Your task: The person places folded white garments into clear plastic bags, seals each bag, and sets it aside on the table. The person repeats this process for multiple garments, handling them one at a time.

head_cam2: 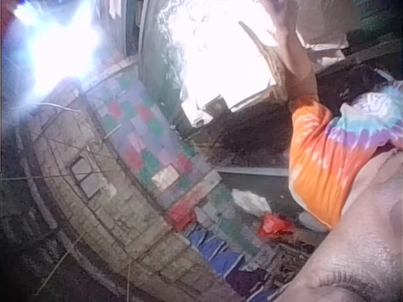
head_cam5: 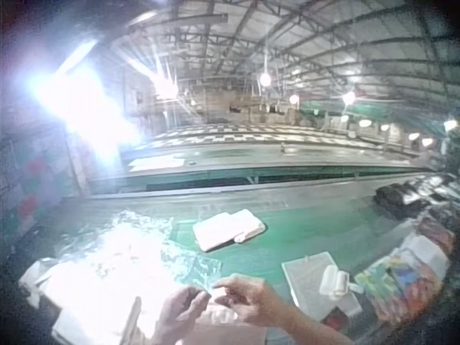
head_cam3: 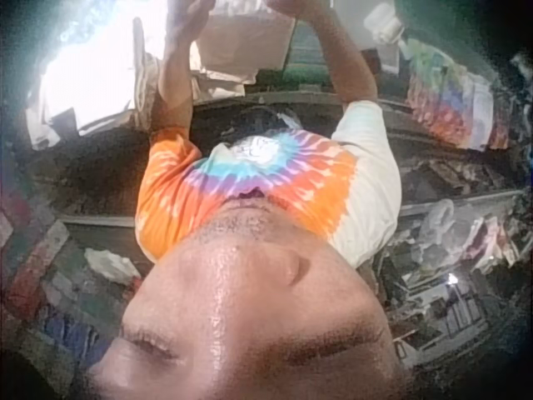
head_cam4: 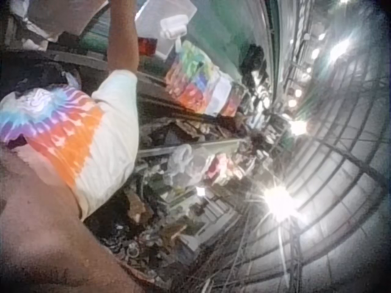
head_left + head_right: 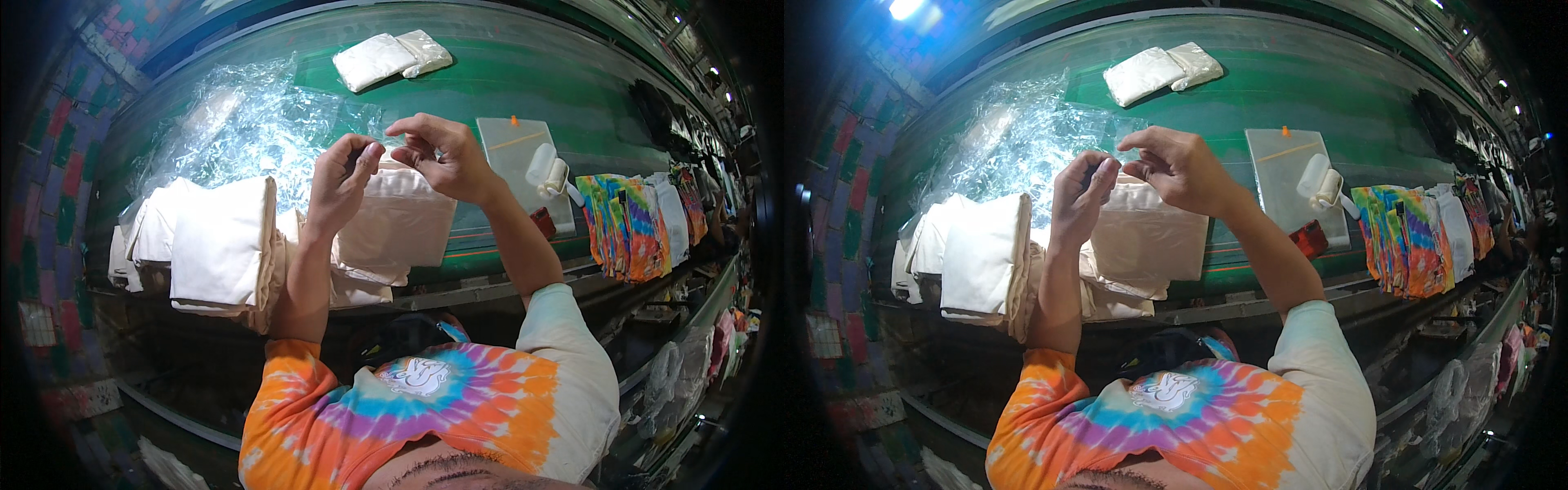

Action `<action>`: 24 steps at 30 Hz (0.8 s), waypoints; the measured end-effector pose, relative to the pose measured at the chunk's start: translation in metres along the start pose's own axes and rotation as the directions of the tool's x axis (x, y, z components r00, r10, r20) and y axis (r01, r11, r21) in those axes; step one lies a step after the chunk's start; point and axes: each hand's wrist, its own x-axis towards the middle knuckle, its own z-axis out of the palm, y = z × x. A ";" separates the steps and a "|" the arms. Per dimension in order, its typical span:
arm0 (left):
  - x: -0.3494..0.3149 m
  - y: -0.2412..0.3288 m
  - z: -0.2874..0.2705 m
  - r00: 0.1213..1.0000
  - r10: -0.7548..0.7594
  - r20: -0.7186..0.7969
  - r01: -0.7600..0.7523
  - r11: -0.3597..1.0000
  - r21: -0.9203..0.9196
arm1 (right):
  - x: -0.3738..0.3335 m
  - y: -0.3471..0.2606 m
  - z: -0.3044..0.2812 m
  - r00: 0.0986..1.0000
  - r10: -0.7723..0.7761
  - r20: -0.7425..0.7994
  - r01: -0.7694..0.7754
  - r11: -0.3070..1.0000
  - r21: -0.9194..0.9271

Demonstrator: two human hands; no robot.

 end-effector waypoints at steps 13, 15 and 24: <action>0.004 -0.005 0.004 0.949 0.308 0.063 -0.314 0.917 0.244 | 0.007 -0.006 -0.004 0.999 -0.024 0.035 0.030 0.981 -0.190; 0.005 -0.005 0.004 0.949 0.308 0.067 -0.314 0.904 0.290 | 0.006 -0.004 -0.003 0.999 0.033 0.023 -0.029 0.983 -0.181; 0.007 -0.005 -0.006 0.918 0.374 0.132 -0.368 0.683 0.631 | -0.001 0.002 0.007 0.997 0.049 -0.064 -0.056 0.991 -0.119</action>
